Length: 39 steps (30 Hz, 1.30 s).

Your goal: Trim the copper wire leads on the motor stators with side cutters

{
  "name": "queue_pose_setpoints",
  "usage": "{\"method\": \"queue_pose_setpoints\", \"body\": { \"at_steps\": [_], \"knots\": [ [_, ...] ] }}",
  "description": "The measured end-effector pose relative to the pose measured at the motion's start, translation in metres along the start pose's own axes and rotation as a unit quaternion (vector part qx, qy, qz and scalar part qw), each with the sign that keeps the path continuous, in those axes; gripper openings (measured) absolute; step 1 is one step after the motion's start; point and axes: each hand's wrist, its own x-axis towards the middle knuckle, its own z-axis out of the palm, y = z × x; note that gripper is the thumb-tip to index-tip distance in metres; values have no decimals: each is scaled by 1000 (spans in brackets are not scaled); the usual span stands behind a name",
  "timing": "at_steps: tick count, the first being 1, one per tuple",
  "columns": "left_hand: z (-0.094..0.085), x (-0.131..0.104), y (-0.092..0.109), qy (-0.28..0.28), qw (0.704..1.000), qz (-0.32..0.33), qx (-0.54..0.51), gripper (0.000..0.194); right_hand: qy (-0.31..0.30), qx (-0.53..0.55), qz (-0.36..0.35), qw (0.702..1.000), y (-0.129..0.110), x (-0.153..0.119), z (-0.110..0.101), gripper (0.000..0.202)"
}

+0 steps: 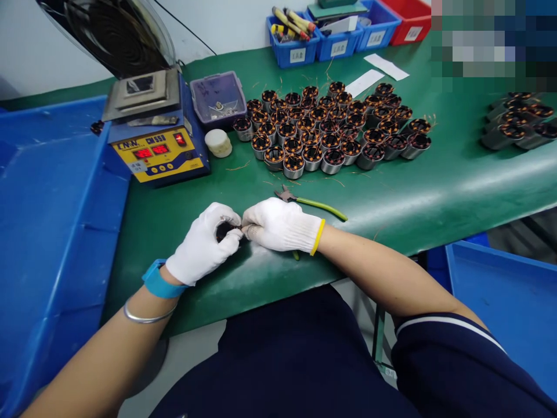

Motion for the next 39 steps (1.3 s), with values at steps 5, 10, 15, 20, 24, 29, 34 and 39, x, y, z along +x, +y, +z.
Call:
{"method": "queue_pose_setpoints", "body": {
  "at_steps": [5,10,15,20,24,29,34,39],
  "knots": [
    [8,-1,0,32,999,18,10,5,-33,75,5,997,7,-6,-17,24],
    [11,-2,0,38,999,11,18,5,49,117,61,990,9,-2,-27,34],
    [13,-4,-2,39,998,22,44,6,-123,282,105,946,4,16,-2,35],
    [9,-3,2,32,996,41,70,8,-120,437,129,882,6,21,14,37],
    [2,-7,8,13,999,16,48,10,-121,435,129,883,8,21,13,33],
    [-4,-15,14,-19,998,-51,-14,69,-100,394,104,908,8,19,16,20],
    [-6,-10,4,-18,979,-112,-169,74,-26,305,85,948,3,10,19,22],
    [-25,1,-1,27,869,-274,-411,76,8,359,49,932,2,3,15,19]
  ]
}}
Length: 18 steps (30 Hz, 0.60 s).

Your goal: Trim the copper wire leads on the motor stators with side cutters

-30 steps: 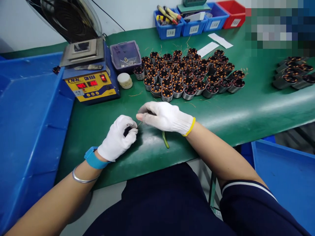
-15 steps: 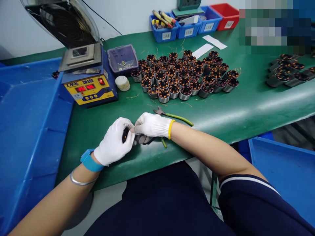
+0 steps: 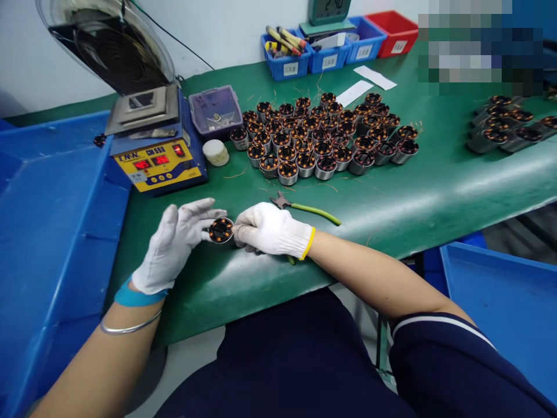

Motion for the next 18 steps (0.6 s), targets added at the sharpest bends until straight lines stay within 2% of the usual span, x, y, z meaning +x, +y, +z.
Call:
{"method": "queue_pose_setpoints", "body": {
  "at_steps": [2,4,6,8,11,14,16,18],
  "knots": [
    [-2,-3,9,-50,995,-83,-5,72,-5,42,-19,999,-3,-2,-1,18],
    [-1,-8,16,-98,986,-138,9,62,-13,62,-29,998,-5,-4,-2,18],
    [0,-12,19,-107,984,-142,8,56,-20,75,-31,997,-8,-5,-1,18],
    [1,-14,19,-90,990,-108,-1,57,-25,96,-30,995,-9,-7,0,20],
    [3,-17,20,-73,997,8,-20,52,-28,139,-33,989,-10,-7,0,21],
    [4,-25,23,-55,982,177,31,28,-35,185,-36,981,-12,-6,-3,25],
    [5,-32,23,-26,945,297,136,17,-47,220,-35,974,-13,-6,-4,30],
    [6,-38,20,-6,868,427,253,22,-59,240,-36,968,-14,-7,-5,33]
  ]
}}
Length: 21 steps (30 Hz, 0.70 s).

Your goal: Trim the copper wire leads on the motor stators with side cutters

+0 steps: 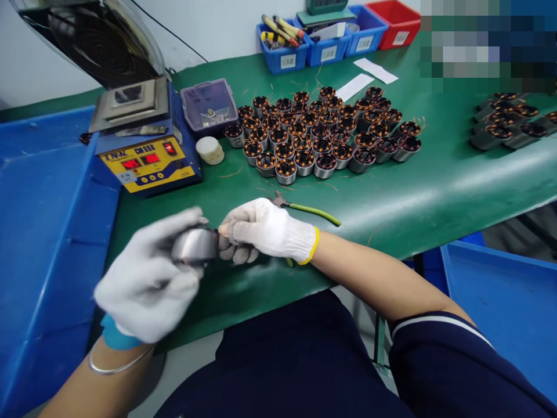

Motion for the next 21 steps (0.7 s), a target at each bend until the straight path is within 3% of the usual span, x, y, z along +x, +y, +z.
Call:
{"method": "queue_pose_setpoints", "body": {
  "at_steps": [2,3,4,6,7,9,11,12,14,16,17,19,20,21],
  "knots": [
    [2,-5,1,5,992,102,81,28,-13,-17,-1,1000,-2,-3,1,32],
    [4,-6,0,38,990,101,87,28,-19,-47,-9,999,-3,-6,2,29],
    [5,-6,-1,88,992,55,64,27,-21,-93,-27,995,-4,-8,2,25],
    [6,-1,-4,197,968,-147,-53,36,-12,-208,-96,973,-5,-12,2,22],
    [6,3,-6,147,940,-269,-147,49,-1,-261,-138,955,-6,-13,1,22],
    [4,11,-10,-79,839,-454,-290,64,21,-327,-203,923,-6,-14,-1,23],
    [1,16,-13,-193,753,-523,-349,55,36,-343,-218,913,-6,-14,-3,22],
    [0,17,-14,-196,745,-530,-356,46,40,-335,-205,919,-6,-13,-3,22],
    [-2,15,-13,-129,784,-495,-351,40,41,-276,-138,950,-5,-10,-3,21],
    [-3,10,-9,-58,847,-404,-340,49,33,-168,-55,984,-4,-7,-2,21],
    [-3,7,-6,-40,879,-345,-328,43,28,-114,-25,993,-4,-6,-1,21],
    [-1,1,-1,-25,937,-227,-264,12,22,-46,-3,999,-4,-4,-1,24],
    [0,-2,0,-17,963,-176,-205,11,18,-35,-4,999,-4,-4,-1,25],
    [3,-3,1,29,982,-129,-136,23,13,-39,-10,999,-5,-5,-1,24]
  ]
}}
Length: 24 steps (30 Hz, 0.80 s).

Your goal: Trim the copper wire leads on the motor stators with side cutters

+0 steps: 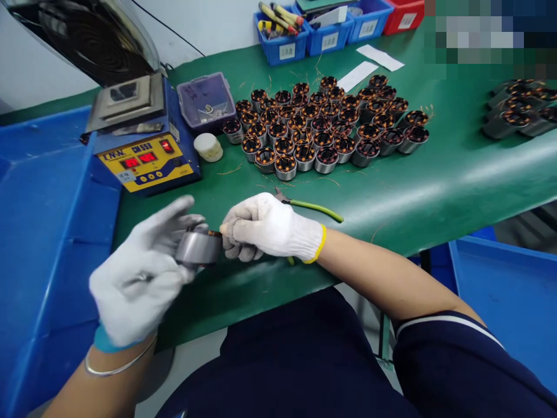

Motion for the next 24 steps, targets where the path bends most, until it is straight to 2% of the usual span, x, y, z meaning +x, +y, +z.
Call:
{"method": "queue_pose_setpoints", "body": {
  "at_steps": [1,2,3,4,5,6,7,8,9,10,11,13,14,15,16,17,18,19,20,21,22,24],
  "knots": [
    [2,-1,-1,48,997,43,48,30,-6,-19,-10,1000,-1,-1,0,22],
    [5,0,-3,112,991,40,66,33,-10,-54,-30,998,-1,-3,0,20],
    [6,3,-5,161,985,-16,57,33,-9,-100,-59,993,-2,-5,0,19],
    [7,6,-7,153,982,-109,27,38,-3,-152,-94,984,-2,-6,-1,19],
    [6,10,-9,89,969,-227,-25,49,6,-201,-131,971,-1,-8,-1,19],
    [5,14,-10,-13,935,-342,-86,61,17,-242,-160,957,-1,-8,-2,19],
    [3,18,-10,-112,887,-425,-140,68,25,-268,-178,947,0,-8,-2,20],
    [1,20,-9,-178,844,-473,-180,67,30,-279,-178,943,1,-8,-2,21],
    [-1,21,-8,-198,828,-485,-200,59,30,-278,-161,947,3,-6,-2,21],
    [-2,21,-6,-173,843,-465,-206,47,31,-259,-132,956,4,-5,-2,21],
    [-2,20,-4,-126,874,-421,-206,40,29,-226,-92,969,5,-3,-2,21],
    [-3,16,-2,-35,934,-291,-207,27,20,-132,-11,991,6,1,-1,18],
    [-3,14,-2,2,951,-228,-210,20,12,-88,15,996,6,2,0,17],
    [-3,12,-2,30,959,-181,-215,25,1,-62,26,998,6,2,0,17],
    [-3,12,-3,36,963,-165,-212,28,-10,-63,21,998,5,2,1,16],
    [-3,11,-4,19,963,-179,-199,25,-15,-93,-3,996,5,1,1,16],
    [-2,12,-4,-18,961,-215,-175,19,-11,-143,-42,989,4,-1,1,15],
    [-1,12,-5,-70,953,-258,-140,24,0,-203,-84,976,4,-2,1,14],
    [1,13,-6,-125,944,-290,-97,36,15,-260,-123,958,4,-3,0,14],
    [3,13,-7,-157,939,-302,-44,46,32,-301,-148,942,4,-3,0,14],
    [6,12,-9,-156,944,-289,16,51,43,-316,-149,936,4,-2,0,16],
    [10,9,-13,-87,967,-207,124,57,41,-274,-85,957,6,1,0,20]
  ]
}}
